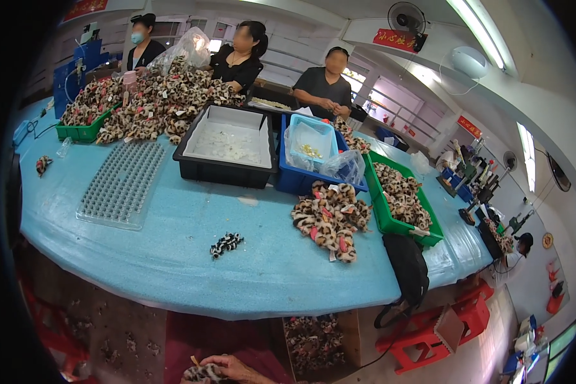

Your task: The person assembles plastic eyes and plastic washers onto leopard-print plush toy fabric pieces by hand.

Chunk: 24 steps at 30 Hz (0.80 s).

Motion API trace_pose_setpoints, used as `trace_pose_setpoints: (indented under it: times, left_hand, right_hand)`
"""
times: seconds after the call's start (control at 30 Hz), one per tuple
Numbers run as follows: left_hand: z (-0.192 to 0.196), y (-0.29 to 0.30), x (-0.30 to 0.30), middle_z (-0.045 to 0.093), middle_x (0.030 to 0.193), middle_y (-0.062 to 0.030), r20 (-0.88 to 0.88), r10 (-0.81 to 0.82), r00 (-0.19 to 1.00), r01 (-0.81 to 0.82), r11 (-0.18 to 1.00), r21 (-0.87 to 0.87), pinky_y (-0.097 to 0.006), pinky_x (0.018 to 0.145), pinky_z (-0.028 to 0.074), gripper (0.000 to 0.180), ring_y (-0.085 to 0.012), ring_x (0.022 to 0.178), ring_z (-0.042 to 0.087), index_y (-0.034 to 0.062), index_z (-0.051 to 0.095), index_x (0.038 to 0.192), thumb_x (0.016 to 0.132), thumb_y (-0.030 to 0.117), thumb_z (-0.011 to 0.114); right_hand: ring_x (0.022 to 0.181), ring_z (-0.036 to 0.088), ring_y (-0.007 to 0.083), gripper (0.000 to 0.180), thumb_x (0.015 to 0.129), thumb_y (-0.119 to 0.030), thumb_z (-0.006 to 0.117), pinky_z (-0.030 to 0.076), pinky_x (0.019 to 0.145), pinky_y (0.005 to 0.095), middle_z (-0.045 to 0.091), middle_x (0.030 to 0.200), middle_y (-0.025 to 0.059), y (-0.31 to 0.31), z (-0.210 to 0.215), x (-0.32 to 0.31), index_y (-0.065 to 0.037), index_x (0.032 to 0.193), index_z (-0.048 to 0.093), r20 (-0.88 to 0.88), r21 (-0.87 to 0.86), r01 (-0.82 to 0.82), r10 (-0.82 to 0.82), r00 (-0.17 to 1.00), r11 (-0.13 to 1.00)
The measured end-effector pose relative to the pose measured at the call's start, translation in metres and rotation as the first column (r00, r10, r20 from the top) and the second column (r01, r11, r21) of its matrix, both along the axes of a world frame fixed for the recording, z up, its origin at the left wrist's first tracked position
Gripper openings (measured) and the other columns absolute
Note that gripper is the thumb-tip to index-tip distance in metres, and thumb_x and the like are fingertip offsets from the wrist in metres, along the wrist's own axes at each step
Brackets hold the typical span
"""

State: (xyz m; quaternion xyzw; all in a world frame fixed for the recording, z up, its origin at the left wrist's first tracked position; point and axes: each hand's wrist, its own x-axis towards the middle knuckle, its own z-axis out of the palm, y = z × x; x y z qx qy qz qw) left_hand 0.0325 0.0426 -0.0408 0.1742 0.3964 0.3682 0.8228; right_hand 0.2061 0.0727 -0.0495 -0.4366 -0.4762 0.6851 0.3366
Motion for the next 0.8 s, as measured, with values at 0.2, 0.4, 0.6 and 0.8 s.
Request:
trace_pose_setpoints:
  times: [0.2,0.4,0.6,0.8]
  left_hand:
    - [0.004,-0.007,-0.001,0.061,0.08,-0.0069,0.011,-0.045,0.999,0.045,0.999,-0.002,-0.029,0.068,0.052,0.023,-0.0168,0.074,0.062,0.0033,0.059,0.095,0.076,-0.009,0.063]
    - [-0.002,-0.003,-0.002,0.064,0.091,-0.0088,0.037,-0.029,0.999,0.036,0.98,-0.197,-0.03,0.074,0.055,0.041,-0.0195,0.081,0.064,-0.0048,0.058,0.103,0.064,-0.015,0.066]
    - [0.011,0.005,0.0,0.064,0.102,-0.0093,0.053,0.095,0.994,-0.085,0.983,-0.162,-0.038,0.082,0.054,0.036,-0.0222,0.092,0.064,-0.0002,0.056,0.114,0.079,-0.001,0.064]
    - [0.02,0.017,-0.004,0.066,0.099,-0.0105,0.053,0.251,0.966,-0.231,0.94,-0.251,-0.035,0.077,0.056,0.029,-0.0195,0.088,0.065,0.0001,0.059,0.111,0.083,-0.002,0.061]
  right_hand:
    - [0.078,0.057,0.0096,0.015,0.085,-0.014,0.061,0.046,0.069,0.026,0.061,0.084,0.0014,-0.001,-0.03,0.001,-0.003,0.094,0.062,-0.129,-0.046,-0.067,0.061,0.99,0.997]
    - [0.084,0.056,0.0077,0.015,0.082,0.003,0.054,0.045,0.077,0.0226,0.059,0.088,-0.0006,-0.009,-0.035,0.004,-0.001,0.097,0.058,-0.163,-0.053,-0.089,0.079,0.983,0.995]
    - [0.075,0.059,0.012,0.01,0.083,-0.002,0.058,0.047,0.069,0.0261,0.064,0.08,0.0045,0.0,0.01,0.03,0.002,0.092,0.061,0.194,0.066,-0.214,0.198,0.961,0.975]
    - [0.065,0.062,0.0115,0.007,0.079,0.001,0.063,0.049,0.057,0.0242,0.066,0.075,0.0071,0.047,0.123,0.071,0.001,0.086,0.066,0.148,0.218,-0.337,0.311,0.939,0.916]
